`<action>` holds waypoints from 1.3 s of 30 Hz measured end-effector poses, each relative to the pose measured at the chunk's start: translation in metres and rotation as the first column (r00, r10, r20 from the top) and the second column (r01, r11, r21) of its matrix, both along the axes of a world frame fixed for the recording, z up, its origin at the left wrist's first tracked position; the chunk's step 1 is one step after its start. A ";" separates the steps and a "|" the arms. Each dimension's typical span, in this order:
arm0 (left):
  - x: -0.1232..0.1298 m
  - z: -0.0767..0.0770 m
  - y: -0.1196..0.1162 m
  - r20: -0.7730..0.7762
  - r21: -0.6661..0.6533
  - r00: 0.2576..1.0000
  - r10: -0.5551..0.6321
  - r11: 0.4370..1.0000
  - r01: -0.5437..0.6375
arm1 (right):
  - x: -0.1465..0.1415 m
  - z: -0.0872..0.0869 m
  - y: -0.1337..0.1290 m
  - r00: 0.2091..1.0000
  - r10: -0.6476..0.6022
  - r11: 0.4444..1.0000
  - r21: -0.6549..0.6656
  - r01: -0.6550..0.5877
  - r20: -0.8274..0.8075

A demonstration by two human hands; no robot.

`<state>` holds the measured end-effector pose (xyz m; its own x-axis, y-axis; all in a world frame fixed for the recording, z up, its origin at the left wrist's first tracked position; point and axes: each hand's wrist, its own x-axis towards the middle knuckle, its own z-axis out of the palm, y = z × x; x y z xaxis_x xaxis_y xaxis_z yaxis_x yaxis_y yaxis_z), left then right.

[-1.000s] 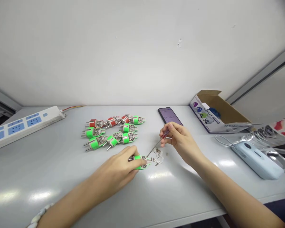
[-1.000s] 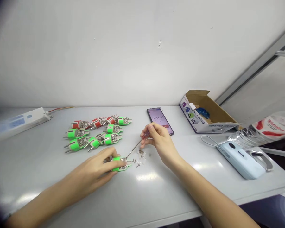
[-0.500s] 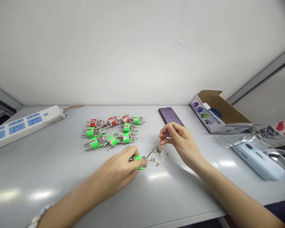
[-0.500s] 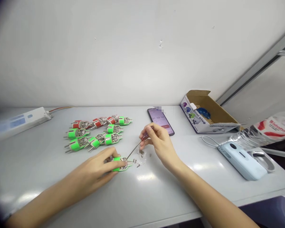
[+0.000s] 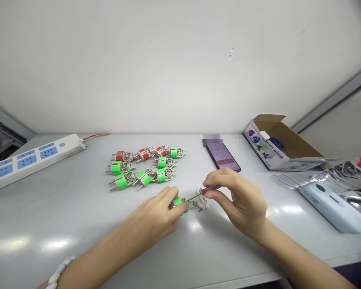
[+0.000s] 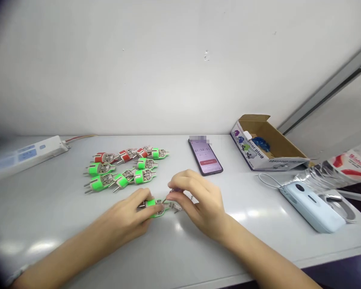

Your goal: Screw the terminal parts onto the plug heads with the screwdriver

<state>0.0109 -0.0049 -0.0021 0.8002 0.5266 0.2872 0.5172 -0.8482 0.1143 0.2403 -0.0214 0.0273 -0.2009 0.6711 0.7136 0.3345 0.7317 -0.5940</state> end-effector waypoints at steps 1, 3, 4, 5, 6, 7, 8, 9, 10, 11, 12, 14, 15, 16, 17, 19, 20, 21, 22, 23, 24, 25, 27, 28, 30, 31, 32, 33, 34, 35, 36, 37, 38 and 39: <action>0.000 0.000 0.000 -0.006 -0.015 1.000 0.004 1.000 -0.004 | 0.001 0.001 0.000 1.000 0.000 1.000 0.002 0.000 0.010; 0.000 0.001 0.001 0.004 -0.067 1.000 0.001 0.998 0.000 | 0.004 0.005 0.000 0.998 0.017 1.000 -0.014 -0.016 0.060; -0.001 0.001 0.001 0.013 -0.103 1.000 -0.001 0.995 0.002 | 0.006 0.007 0.000 0.996 0.028 0.999 -0.023 -0.026 0.088; -0.002 0.002 0.002 0.024 -0.143 1.000 -0.003 0.990 0.006 | 0.009 0.009 0.001 0.993 0.039 0.999 -0.029 -0.036 0.115; -0.003 0.002 0.002 0.037 -0.177 0.999 -0.004 0.984 0.011 | 0.012 0.010 0.002 0.989 0.039 0.999 -0.030 -0.035 0.141; -0.003 0.002 0.002 0.047 -0.205 0.999 -0.005 0.979 0.014 | 0.014 0.011 0.003 0.986 0.032 0.999 -0.025 -0.028 0.163; -0.004 0.003 0.002 0.054 -0.224 0.999 -0.004 0.975 0.016 | 0.015 0.012 0.004 0.984 0.014 1.000 -0.014 -0.012 0.176; -0.004 0.003 0.003 0.056 -0.236 0.998 -0.003 0.972 0.016 | 0.016 0.011 0.005 0.983 -0.016 1.000 0.003 0.016 0.185; -0.005 0.003 0.003 0.057 -0.242 0.998 -0.002 0.970 0.016 | 0.017 0.010 0.005 0.980 -0.055 0.998 0.025 0.051 0.190; -0.005 0.003 0.003 0.054 -0.244 0.999 0.001 0.970 0.012 | 0.016 0.009 0.006 0.975 -0.104 0.994 0.054 0.096 0.195; -0.005 0.003 0.003 0.048 -0.248 0.999 0.004 0.969 0.008 | 0.016 0.007 0.007 0.967 -0.157 0.986 0.088 0.142 0.200; -0.004 0.004 0.002 0.034 -0.254 0.999 0.009 0.967 0.000 | 0.014 0.004 0.008 0.946 -0.248 0.963 0.161 0.216 0.210; -0.004 0.005 0.002 0.025 -0.260 1.000 0.010 0.966 -0.003 | 0.014 0.003 0.008 0.936 -0.277 0.953 0.189 0.237 0.219; -0.004 0.005 0.002 0.019 -0.266 1.000 0.011 0.964 -0.005 | 0.013 0.003 0.008 0.930 -0.288 0.947 0.212 0.242 0.228; -0.004 0.005 0.002 0.016 -0.271 1.000 0.014 0.963 -0.009 | 0.014 0.003 0.008 0.928 -0.286 0.947 0.221 0.234 0.241; -0.004 0.005 0.002 0.016 -0.275 1.000 0.020 0.961 -0.015 | 0.016 0.005 0.008 0.932 -0.230 0.964 0.196 0.179 0.281; -0.004 0.005 0.002 0.018 -0.274 1.000 0.024 0.962 -0.018 | 0.017 0.007 0.008 0.933 -0.186 0.977 0.162 0.141 0.307; -0.004 0.005 0.002 0.019 -0.271 0.999 0.026 0.962 -0.020 | 0.019 0.010 0.007 0.932 -0.141 0.987 0.121 0.106 0.334; -0.004 0.004 0.002 0.022 -0.263 0.999 0.027 0.965 -0.020 | 0.020 0.012 0.006 0.929 -0.104 0.993 0.083 0.079 0.356; -0.004 0.003 0.002 0.025 -0.255 0.999 0.024 0.967 -0.017 | 0.022 0.014 0.006 0.925 -0.079 0.996 0.055 0.063 0.373; -0.004 0.003 0.002 0.025 -0.248 0.999 0.021 0.969 -0.014 | 0.023 0.016 0.006 0.921 -0.070 0.997 0.041 0.059 0.383; -0.004 0.003 0.002 0.024 -0.242 1.000 0.018 0.970 -0.011 | 0.024 0.017 0.006 0.918 -0.075 0.997 0.040 0.065 0.389; -0.004 0.003 0.002 0.029 -0.227 0.999 0.016 0.974 -0.009 | 0.026 0.017 0.006 0.912 -0.111 0.993 0.069 0.091 0.394; -0.004 0.003 0.002 0.031 -0.224 0.999 0.016 0.974 -0.009 | 0.026 0.017 0.007 0.908 -0.141 0.989 0.100 0.110 0.396; -0.003 0.003 0.002 0.031 -0.225 0.999 0.015 0.974 -0.008 | 0.025 0.015 0.009 0.895 -0.206 0.975 0.165 0.151 0.395; -0.003 0.003 0.003 0.032 -0.224 0.999 0.013 0.974 -0.006 | 0.025 0.014 0.009 0.891 -0.229 0.968 0.184 0.168 0.392; -0.003 0.003 0.003 0.030 -0.224 0.999 0.012 0.975 -0.006 | 0.024 0.013 0.009 0.890 -0.238 0.967 0.186 0.177 0.389; -0.003 0.003 0.003 0.025 -0.221 1.000 0.012 0.975 -0.006 | 0.023 0.013 0.009 0.891 -0.230 0.970 0.167 0.178 0.392; -0.003 0.003 0.003 0.028 -0.212 1.000 0.013 0.977 -0.007 | 0.022 0.012 0.008 0.895 -0.209 0.976 0.137 0.168 0.394; -0.003 0.003 0.003 0.030 -0.204 0.999 0.013 0.979 -0.007 | 0.022 0.013 0.007 0.900 -0.181 0.983 0.104 0.152 0.397; -0.003 0.003 0.003 0.029 -0.201 1.000 0.013 0.980 -0.007 | 0.021 0.013 0.006 0.902 -0.148 0.989 0.063 0.134 0.406; -0.003 0.003 0.003 0.027 -0.199 1.000 0.013 0.980 -0.007 | 0.021 0.013 0.004 0.901 -0.110 0.993 0.017 0.113 0.421; -0.003 0.003 0.003 0.025 -0.200 1.000 0.013 0.980 -0.007 | 0.021 0.014 0.003 0.897 -0.073 0.995 -0.030 0.096 0.436; -0.002 0.003 0.003 0.026 -0.200 1.000 0.013 0.980 -0.007 | 0.022 0.015 0.002 0.891 -0.037 0.993 -0.080 0.082 0.452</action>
